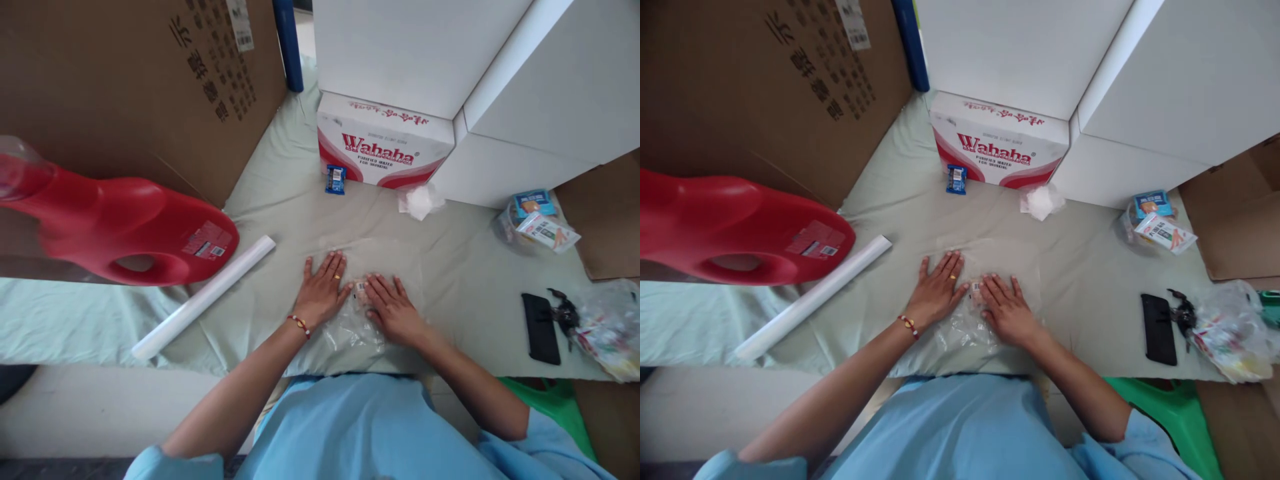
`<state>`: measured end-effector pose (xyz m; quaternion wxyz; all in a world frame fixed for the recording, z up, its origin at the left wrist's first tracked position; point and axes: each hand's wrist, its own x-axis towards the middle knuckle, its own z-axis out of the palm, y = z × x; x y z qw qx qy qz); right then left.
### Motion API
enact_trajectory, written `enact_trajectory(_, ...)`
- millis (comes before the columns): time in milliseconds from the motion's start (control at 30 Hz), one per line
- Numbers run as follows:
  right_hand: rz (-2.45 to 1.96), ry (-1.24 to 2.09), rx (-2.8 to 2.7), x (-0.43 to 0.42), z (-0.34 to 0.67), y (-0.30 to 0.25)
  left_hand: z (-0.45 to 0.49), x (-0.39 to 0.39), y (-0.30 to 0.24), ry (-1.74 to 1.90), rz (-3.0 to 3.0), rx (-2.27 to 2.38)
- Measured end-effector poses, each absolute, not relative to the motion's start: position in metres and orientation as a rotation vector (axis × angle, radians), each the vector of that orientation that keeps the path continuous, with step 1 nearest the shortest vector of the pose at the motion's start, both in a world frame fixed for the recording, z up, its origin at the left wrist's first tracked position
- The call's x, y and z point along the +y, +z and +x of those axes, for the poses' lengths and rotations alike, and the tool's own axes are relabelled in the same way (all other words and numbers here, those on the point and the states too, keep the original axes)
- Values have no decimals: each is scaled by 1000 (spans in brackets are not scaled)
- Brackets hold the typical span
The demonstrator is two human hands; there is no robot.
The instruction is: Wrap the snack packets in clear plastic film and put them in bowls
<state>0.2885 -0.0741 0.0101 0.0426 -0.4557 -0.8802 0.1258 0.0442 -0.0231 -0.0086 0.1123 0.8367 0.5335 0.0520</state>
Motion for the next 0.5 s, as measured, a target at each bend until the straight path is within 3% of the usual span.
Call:
enact_trajectory(233, -1534, 507, -2619, -69, 282, 28, 43, -23, -7, 131, 2444, 1562)
enact_trajectory(367, -1603, 767, -2377, 24, 282, 48, 42, -23, -7, 125, 2438, 1545)
enact_trajectory(500, -1909, 687, -2034, 154, 251, 45, 42, -23, -8, 114, 2440, 1558)
